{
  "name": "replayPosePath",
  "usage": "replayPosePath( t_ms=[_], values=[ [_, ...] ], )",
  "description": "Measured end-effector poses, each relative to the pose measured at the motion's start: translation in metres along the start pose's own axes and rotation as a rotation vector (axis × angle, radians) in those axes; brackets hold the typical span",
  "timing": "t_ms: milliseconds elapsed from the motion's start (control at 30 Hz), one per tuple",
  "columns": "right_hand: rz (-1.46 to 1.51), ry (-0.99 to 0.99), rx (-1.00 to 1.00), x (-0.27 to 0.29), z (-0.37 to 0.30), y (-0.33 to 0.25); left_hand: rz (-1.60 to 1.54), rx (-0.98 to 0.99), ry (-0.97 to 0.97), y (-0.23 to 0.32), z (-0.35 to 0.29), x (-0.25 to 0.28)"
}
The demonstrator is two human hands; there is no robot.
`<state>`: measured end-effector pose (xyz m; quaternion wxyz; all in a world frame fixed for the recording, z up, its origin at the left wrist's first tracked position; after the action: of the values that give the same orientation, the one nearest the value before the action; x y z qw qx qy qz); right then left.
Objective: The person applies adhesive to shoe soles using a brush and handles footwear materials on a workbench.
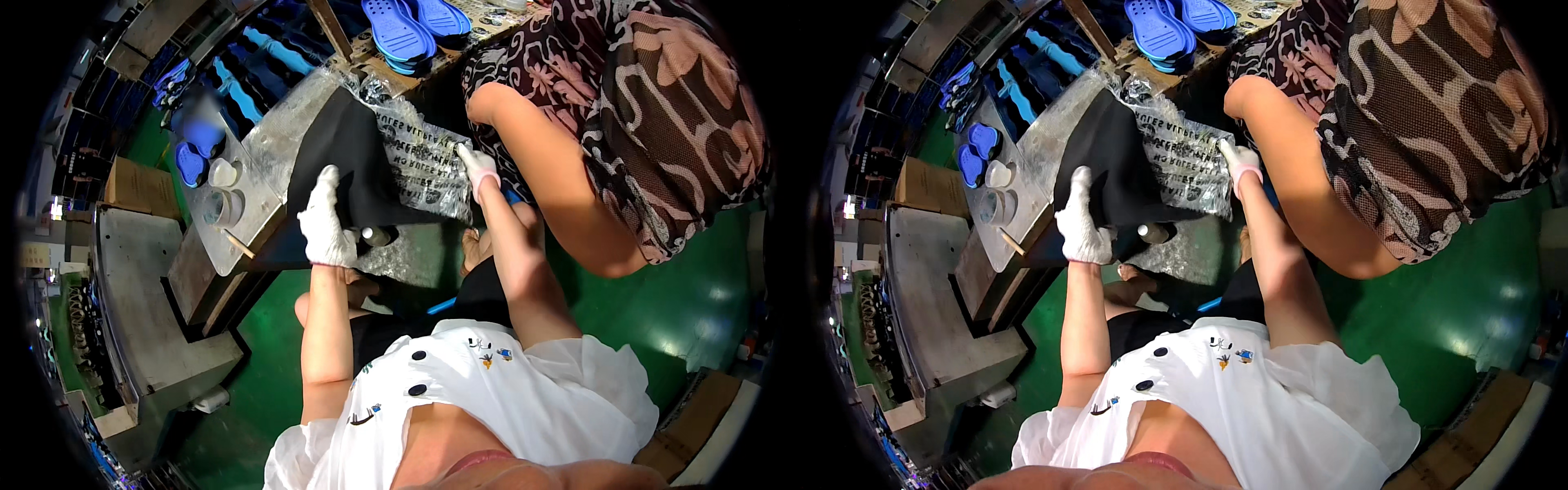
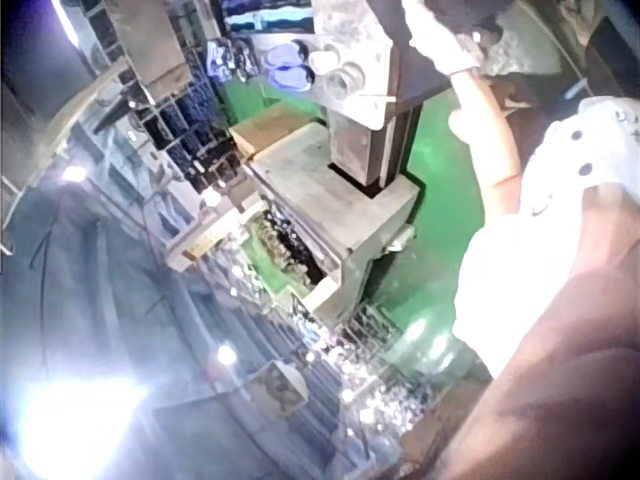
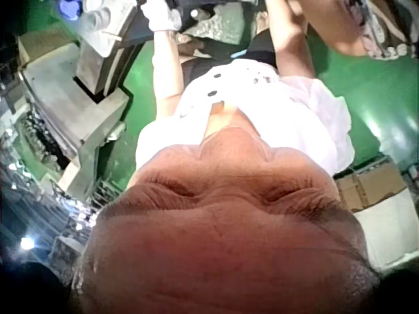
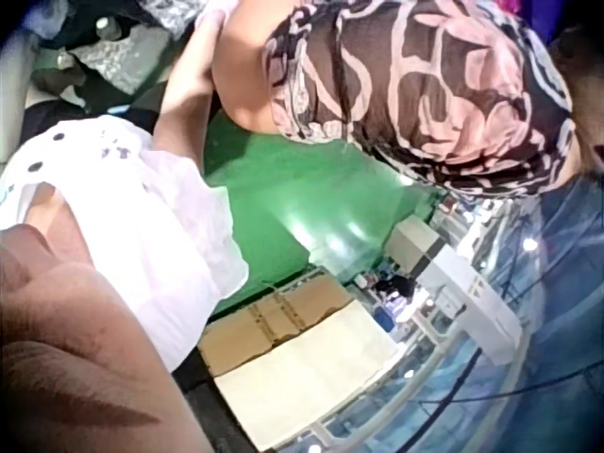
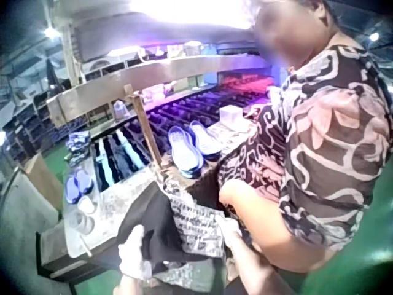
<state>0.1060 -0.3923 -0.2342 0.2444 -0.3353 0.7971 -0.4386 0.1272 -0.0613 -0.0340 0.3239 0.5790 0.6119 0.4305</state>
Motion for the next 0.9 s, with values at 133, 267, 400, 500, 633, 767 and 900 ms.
replayPosePath(
  t_ms=[133, 267, 400, 500, 633, 767, 900],
  values=[
    [0.460, -0.136, -0.152, -0.035, -0.098, -0.001, -0.298, -0.105, -0.310, -0.068, -0.010, -0.003],
    [0.363, -0.189, 0.095, -0.043, -0.113, 0.017, 0.676, -0.205, -0.161, -0.084, -0.043, -0.047],
    [-0.244, -0.137, 0.415, -0.054, -0.148, 0.021, 0.227, -0.235, -0.071, -0.076, -0.025, -0.049],
    [0.059, -0.020, 0.129, -0.057, -0.150, 0.040, 0.390, -0.041, 0.191, -0.100, -0.021, -0.019],
    [0.275, 0.136, -0.121, -0.045, -0.117, 0.069, -0.151, 0.136, 0.389, -0.124, -0.009, -0.010],
    [-0.308, 0.226, 0.337, -0.013, -0.079, 0.022, -0.283, 0.226, 0.238, -0.093, -0.022, -0.022],
    [-0.282, 0.048, 0.240, -0.001, -0.027, 0.017, -0.462, 0.162, -0.027, -0.099, -0.012, -0.056]
  ],
)
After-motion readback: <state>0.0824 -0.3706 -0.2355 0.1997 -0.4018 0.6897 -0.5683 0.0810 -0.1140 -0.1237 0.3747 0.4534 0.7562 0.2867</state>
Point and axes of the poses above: each hand's wrist, its own z-axis towards the middle knuckle, its own x-axis out of the back of the hand, y = z × x, the point moved 10 cm from there along z, towards the middle knuckle, and after that the axes turned 14 degrees about z, right-handed, at the moved point
